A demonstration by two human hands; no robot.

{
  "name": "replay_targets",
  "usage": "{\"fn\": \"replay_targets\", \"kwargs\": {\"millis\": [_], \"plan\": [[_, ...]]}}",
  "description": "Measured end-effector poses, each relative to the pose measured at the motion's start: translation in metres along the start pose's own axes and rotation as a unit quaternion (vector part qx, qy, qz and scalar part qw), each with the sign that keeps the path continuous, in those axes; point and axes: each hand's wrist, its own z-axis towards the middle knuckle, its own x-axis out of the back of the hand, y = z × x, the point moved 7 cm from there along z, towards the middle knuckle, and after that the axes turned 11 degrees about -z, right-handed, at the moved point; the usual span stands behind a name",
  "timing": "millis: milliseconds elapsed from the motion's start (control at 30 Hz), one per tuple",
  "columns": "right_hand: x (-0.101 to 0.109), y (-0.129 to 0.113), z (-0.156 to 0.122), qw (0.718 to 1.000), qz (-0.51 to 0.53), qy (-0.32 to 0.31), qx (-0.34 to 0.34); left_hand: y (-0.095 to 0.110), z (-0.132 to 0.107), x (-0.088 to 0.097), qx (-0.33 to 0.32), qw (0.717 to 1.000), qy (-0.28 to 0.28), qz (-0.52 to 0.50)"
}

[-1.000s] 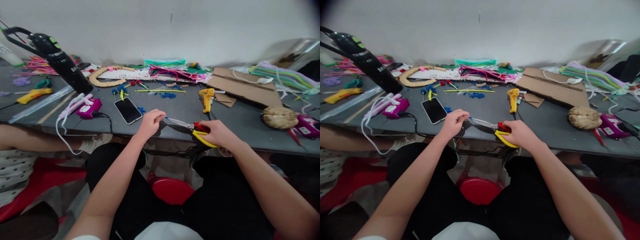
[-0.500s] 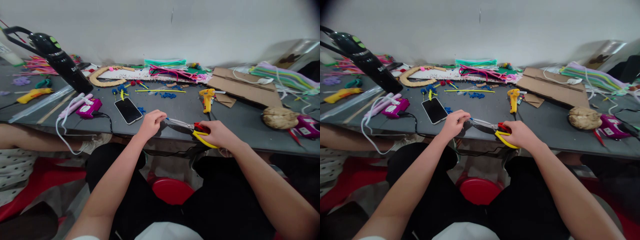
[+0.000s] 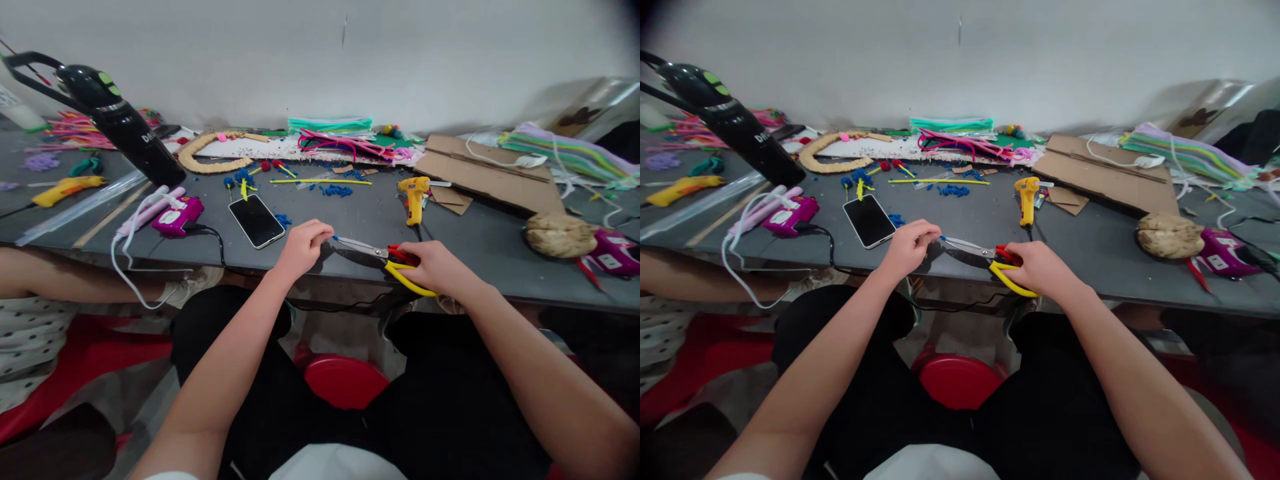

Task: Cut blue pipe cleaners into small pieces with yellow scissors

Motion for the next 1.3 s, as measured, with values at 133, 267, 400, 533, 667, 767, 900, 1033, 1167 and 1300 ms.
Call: {"fn": "replay_targets", "kwargs": {"millis": [133, 267, 400, 533, 667, 767, 900, 1033, 1167, 1300], "plan": [[0.0, 0.0004, -0.0004, 1.0, -0.002, -0.006, -0.008, 0.0004, -0.0005, 0.0006, 0.004, 1.0, 0.003, -0.002], [-0.0007, 0.0015, -0.0005, 1.0, 0.0, -0.005, -0.007, -0.0014, -0.0004, 0.0002, 0.005, 1.0, 0.004, -0.002], [-0.0004, 0.002, -0.0006, 1.0, 0.0, -0.003, -0.008, -0.0018, -0.0001, 0.0002, 0.003, 1.0, 0.005, 0.001], [0.0005, 0.0005, -0.0008, 1.0, 0.003, -0.004, -0.006, -0.0006, 0.0001, 0.0006, 0.005, 1.0, 0.003, 0.001], [0.0011, 0.0005, -0.0008, 1.0, 0.0, 0.004, -0.001, -0.0003, 0.0, 0.0007, 0.004, 1.0, 0.002, 0.004], [-0.0003, 0.0015, -0.0008, 1.0, -0.002, 0.0, 0.0, -0.0011, -0.0001, 0.0005, 0.005, 1.0, 0.001, 0.005], [-0.0017, 0.0024, -0.0009, 1.0, -0.004, -0.006, -0.006, -0.0013, -0.0001, 0.0004, 0.005, 1.0, 0.001, 0.004], [-0.0008, 0.0016, -0.0006, 1.0, -0.001, -0.009, -0.007, -0.0006, 0.0, 0.0001, 0.002, 1.0, -0.001, 0.004], [0.0034, -0.0004, -0.0015, 1.0, -0.011, -0.008, -0.007, -0.0006, 0.0004, 0.0002, 0.002, 1.0, -0.001, 0.005], [0.0064, 0.0008, -0.0049, 0.999, -0.024, -0.018, -0.025, -0.0026, 0.0011, 0.0014, 0.012, 1.0, 0.004, -0.005]]}}
